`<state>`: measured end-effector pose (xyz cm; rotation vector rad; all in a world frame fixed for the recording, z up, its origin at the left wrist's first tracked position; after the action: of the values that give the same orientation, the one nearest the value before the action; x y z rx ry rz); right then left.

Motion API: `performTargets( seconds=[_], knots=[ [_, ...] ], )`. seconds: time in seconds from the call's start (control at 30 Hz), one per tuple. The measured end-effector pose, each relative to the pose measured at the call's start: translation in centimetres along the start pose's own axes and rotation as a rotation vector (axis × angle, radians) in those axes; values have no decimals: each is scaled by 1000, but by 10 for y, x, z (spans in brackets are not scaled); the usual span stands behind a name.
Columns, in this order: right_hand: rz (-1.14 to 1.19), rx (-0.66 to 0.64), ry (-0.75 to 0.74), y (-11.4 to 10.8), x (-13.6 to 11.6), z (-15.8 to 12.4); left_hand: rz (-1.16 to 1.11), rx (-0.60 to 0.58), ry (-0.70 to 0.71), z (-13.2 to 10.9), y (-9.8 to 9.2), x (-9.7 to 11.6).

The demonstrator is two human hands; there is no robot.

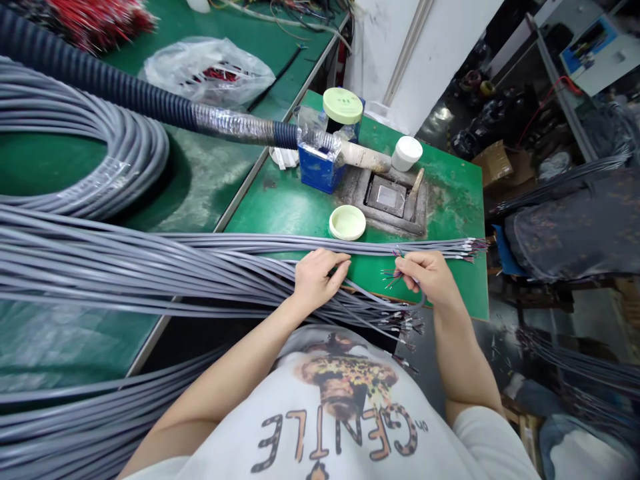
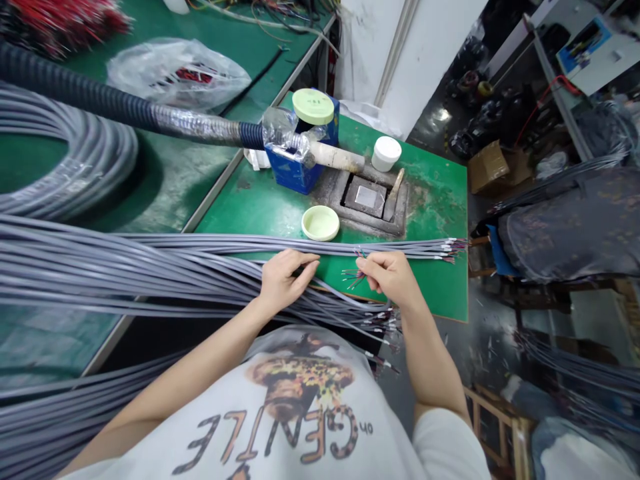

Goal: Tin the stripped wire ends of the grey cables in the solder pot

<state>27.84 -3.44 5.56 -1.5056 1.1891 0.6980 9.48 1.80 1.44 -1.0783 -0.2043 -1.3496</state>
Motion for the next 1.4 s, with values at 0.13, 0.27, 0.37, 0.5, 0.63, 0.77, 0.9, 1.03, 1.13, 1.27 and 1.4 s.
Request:
performTargets(
  seconds=[0.13, 0.27, 0.37, 0.5, 0.63, 0.77, 0.9, 1.03, 1.13, 1.27, 1.4],
  knots=[
    [28, 5, 1, -1, 2, 2, 4, -4, -5, 0, 0, 0],
    [37, 15, 10, -2, 4, 2, 9, -1, -5, 0, 0, 0],
    [32, 21, 11, -2, 4, 1, 14, -4, -6, 0, 0, 0],
    [33, 20, 1, -1, 3, 1, 11, -8, -7, 0, 1, 0],
    [25, 19, -10, -1, 2, 1, 11, -14, -7, 0, 1, 0],
    [9, 21, -12, -1, 2, 0, 6, -16, -7, -1, 2, -1],
    [-10, 28, -7, -1, 3, 0, 8, -13, -6, -1, 2, 0],
    [-27, 26, -15, -1, 2, 0, 9, -18, -9, -1, 3, 0],
    [-43, 22, -37, 0, 0, 0, 11, -23, -7, -1, 3, 0],
    [-67, 14, -59, 1, -4, -1, 9, -23, -1, 0, 3, 0],
    [-85, -4, -63, 3, -5, -2, 13, -29, -1, 0, 4, 1]
  ],
)
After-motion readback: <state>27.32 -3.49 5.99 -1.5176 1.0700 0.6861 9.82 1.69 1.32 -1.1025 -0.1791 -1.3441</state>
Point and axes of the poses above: each hand's wrist, its own z-axis towards the middle knuckle, its own y-axis out of the palm, x = y × z, the point moved 9 cm from there along z, towards the middle knuckle, and after that the axes turned 2 degrees about y, right-handed, at the moved point
